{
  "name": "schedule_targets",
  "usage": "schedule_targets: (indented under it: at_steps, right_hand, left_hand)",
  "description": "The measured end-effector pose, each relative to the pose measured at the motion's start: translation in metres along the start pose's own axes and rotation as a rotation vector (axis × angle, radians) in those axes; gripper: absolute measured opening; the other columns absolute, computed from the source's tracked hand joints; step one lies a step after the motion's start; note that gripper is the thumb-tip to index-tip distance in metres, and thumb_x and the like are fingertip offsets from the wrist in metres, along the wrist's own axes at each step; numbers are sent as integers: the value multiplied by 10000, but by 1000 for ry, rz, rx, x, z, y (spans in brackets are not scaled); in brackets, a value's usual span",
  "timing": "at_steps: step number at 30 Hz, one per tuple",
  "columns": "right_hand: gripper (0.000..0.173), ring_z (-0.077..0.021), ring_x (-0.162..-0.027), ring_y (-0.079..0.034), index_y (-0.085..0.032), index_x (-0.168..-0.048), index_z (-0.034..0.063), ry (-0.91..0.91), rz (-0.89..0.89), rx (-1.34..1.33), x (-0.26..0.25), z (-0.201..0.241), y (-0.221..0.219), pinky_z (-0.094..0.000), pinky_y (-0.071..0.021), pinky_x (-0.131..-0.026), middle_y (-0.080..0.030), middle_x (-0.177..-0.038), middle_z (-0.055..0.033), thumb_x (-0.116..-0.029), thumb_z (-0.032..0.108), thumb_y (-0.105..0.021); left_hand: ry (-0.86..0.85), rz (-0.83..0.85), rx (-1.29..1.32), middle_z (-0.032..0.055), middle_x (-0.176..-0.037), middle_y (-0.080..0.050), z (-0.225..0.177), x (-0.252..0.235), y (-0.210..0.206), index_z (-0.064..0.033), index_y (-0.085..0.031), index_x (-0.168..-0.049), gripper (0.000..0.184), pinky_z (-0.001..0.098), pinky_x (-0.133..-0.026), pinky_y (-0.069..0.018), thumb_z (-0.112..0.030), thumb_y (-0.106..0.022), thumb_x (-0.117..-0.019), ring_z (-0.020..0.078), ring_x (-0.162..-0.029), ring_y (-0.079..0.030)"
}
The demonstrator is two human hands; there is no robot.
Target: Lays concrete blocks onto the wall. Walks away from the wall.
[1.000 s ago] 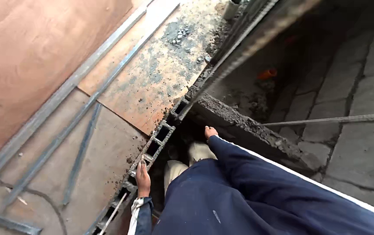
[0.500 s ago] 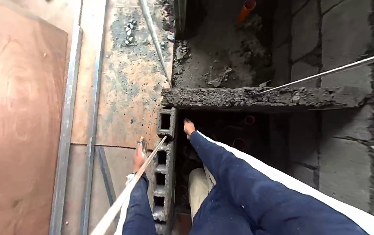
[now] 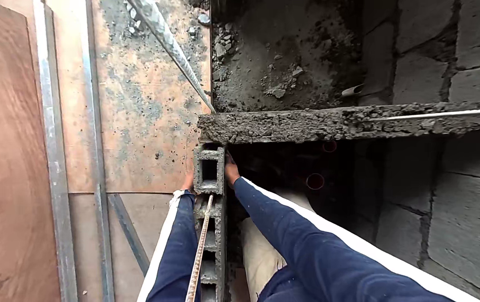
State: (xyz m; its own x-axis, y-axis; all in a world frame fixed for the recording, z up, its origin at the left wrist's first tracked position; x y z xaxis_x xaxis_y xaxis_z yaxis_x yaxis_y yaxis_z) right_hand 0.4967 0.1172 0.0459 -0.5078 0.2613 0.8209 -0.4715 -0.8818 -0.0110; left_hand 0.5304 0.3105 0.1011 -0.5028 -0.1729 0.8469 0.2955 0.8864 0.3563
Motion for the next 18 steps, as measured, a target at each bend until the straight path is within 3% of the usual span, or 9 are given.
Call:
schedule_targets:
  at_steps: [8,12,18]
  right_hand:
    - [545,-228,-1509,-394,-391,-1600,130,-11,15,124,-5,1,0,-483,-313,-1251,-432,-1623,-108,-1148,364,-197]
    - [540,-216,-1505,-400,-414,-1589,131,14,-4,84,-4,1,-1,-470,-315,-1252,-439,-1619,-103,-1149,360,-201]
    - [543,-210,-1523,-369,-402,-1581,61,48,-3,80,-2,5,-1,-432,-284,-1270,-396,-1641,-131,-1150,318,-194]
  left_hand:
    - [-38,35,-49,273,-1582,-389,-3,2,-2,62,-343,-1549,498,473,-1201,-330,-228,-255,-1153,332,-1461,-396]
    - [-31,53,-23,268,-1502,-477,1,-2,-3,58,-426,-1494,482,479,-1134,-403,-235,-258,-1151,314,-1370,-482]
    - [19,57,-46,287,-1506,-468,-11,11,-2,77,-433,-1483,493,490,-1149,-379,-242,-249,-1155,337,-1387,-469]
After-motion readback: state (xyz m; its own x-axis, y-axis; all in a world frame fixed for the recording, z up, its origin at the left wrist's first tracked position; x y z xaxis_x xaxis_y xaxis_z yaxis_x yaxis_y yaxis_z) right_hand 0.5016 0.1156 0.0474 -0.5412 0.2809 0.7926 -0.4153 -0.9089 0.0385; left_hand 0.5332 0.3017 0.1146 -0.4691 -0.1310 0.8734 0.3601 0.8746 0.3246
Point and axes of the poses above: each hand's wrist, its own x-axis away from the middle knuckle, its own y-axis out of the back of the hand, z = x × y, the point moved 10 cm from there along -x, towards the middle knuckle
